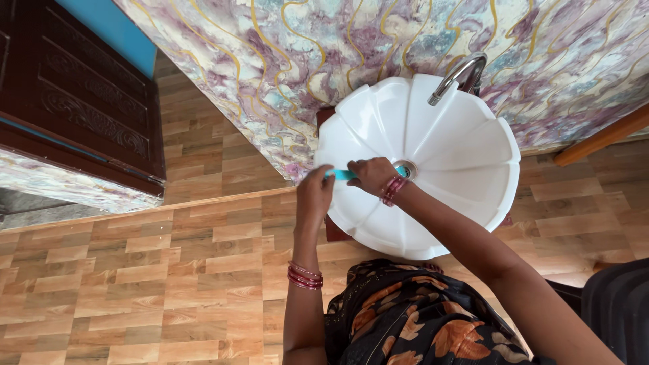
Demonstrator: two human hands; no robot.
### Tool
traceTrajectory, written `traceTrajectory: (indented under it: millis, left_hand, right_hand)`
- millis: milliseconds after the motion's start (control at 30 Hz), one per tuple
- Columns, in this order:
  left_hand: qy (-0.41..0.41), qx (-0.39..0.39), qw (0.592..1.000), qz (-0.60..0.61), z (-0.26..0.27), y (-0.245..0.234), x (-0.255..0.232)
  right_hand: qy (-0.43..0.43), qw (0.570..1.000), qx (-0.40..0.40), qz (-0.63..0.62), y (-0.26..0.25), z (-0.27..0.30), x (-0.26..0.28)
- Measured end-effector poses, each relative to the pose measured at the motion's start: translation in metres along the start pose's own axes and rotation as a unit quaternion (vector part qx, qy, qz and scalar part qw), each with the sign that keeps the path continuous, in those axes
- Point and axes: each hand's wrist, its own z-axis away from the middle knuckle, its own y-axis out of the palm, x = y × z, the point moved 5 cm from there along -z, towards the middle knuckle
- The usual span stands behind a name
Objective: The person cleans the surface of a white pedestal sink using a small blue brush, scrubbing various parts of the basin and the central drain area.
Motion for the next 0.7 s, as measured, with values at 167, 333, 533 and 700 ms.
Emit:
traceTrajectory:
  millis: [167, 333, 533, 700]
  left_hand:
    - [0.144, -0.143, 0.976, -0.080, -0.023, -0.054, -0.056]
    - [0.199, -0.204, 0.948, -0.141, -0.044, -0.036, -0.041]
    - [0.069, -0.038, 0.994, -0.071, -0.057, 0.028, 0.024]
    - [0.173, -0.180, 0.966, -0.063, -0.091, -0.024, -0.024]
  right_hand:
    - [-0.024, 0.989, -0.118, -0.088, -0.041, -0.038, 0.031]
    - [0.004, 0.991, -0.114, -0.063, -0.027, -0.057, 0.011]
    - [0.049, 0.996, 0.067, 0.024, 0.017, -0.046, -0.038]
    - [0.031, 0.992, -0.113, -0.044, -0.031, -0.099, -0.018]
